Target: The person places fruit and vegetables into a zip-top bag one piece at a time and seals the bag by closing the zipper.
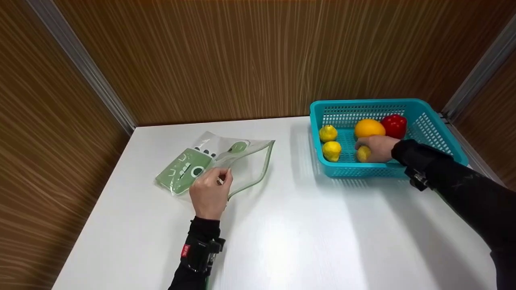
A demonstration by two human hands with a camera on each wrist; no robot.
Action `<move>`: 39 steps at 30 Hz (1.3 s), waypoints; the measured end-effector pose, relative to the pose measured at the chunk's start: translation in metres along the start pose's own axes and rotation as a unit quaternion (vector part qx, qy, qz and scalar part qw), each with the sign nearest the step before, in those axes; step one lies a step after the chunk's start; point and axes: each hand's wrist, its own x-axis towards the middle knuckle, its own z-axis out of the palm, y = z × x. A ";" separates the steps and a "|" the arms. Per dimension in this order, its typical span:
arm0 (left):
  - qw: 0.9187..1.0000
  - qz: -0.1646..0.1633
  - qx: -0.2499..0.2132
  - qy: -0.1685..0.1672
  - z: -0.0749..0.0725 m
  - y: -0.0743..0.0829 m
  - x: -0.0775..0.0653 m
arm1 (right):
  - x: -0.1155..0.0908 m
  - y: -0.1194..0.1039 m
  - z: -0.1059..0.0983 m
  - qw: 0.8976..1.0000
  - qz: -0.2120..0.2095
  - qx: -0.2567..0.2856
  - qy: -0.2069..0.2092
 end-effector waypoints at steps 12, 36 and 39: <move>1.000 -0.004 -0.003 -0.002 -0.003 0.001 0.002 | -0.004 0.002 -0.007 0.998 0.037 0.029 0.041; 1.000 -0.012 -0.003 -0.010 -0.006 -0.001 0.004 | -0.041 -0.057 -0.046 0.989 -0.016 0.059 0.134; 1.000 -0.013 -0.004 -0.011 -0.006 0.000 0.004 | -0.046 -0.071 -0.046 0.988 -0.031 0.056 0.144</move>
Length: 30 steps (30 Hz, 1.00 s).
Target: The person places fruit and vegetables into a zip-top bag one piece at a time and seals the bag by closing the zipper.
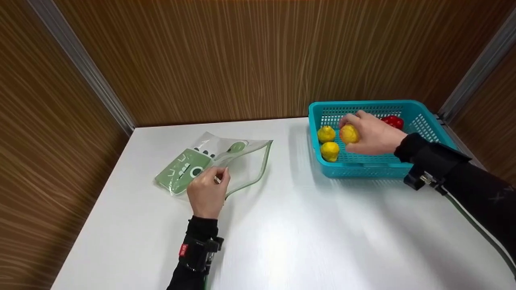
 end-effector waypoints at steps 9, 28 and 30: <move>1.000 -0.004 0.001 -0.003 0.001 0.002 0.002 | -0.001 -0.047 0.012 0.999 -0.054 -0.004 0.009; 1.000 -0.010 -0.007 -0.003 0.004 0.006 0.003 | 0.011 -0.117 0.051 0.986 -0.159 0.054 0.009; 1.000 -0.010 -0.009 -0.002 0.004 0.006 0.004 | 0.014 -0.121 0.058 0.985 -0.164 0.059 0.009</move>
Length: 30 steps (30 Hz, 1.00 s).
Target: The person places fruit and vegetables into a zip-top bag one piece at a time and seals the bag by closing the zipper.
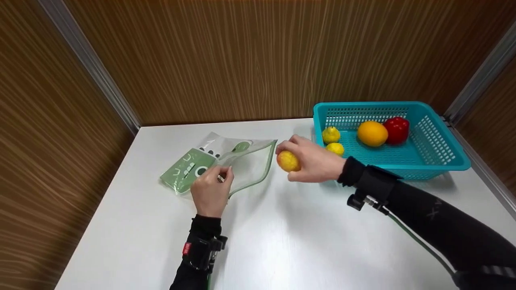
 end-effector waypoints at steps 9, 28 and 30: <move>1.000 -0.003 0.000 -0.002 0.001 0.001 0.001 | 0.021 -0.013 0.032 0.999 -0.024 0.040 0.008; 1.000 0.007 0.005 -0.001 -0.002 0.000 0.002 | 0.074 -0.029 0.073 0.998 0.001 0.055 0.035; 1.000 0.008 0.005 -0.001 -0.002 0.000 0.002 | 0.080 -0.031 0.075 0.998 0.003 0.045 0.035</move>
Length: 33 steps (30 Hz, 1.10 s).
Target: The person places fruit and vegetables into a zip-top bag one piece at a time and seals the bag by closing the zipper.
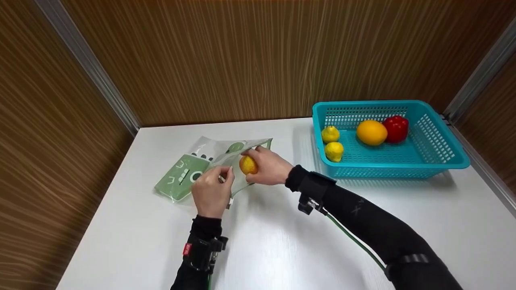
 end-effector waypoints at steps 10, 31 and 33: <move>1.000 0.000 0.001 -0.001 -0.002 0.000 0.002 | 0.023 -0.003 0.016 1.000 -0.004 -0.024 -0.010; 1.000 0.009 -0.005 -0.001 -0.002 0.002 0.000 | 0.062 -0.001 0.048 0.978 -0.001 -0.137 -0.158; 1.000 0.009 -0.006 -0.002 -0.002 0.002 0.001 | 0.063 -0.001 0.049 0.975 0.007 -0.144 -0.171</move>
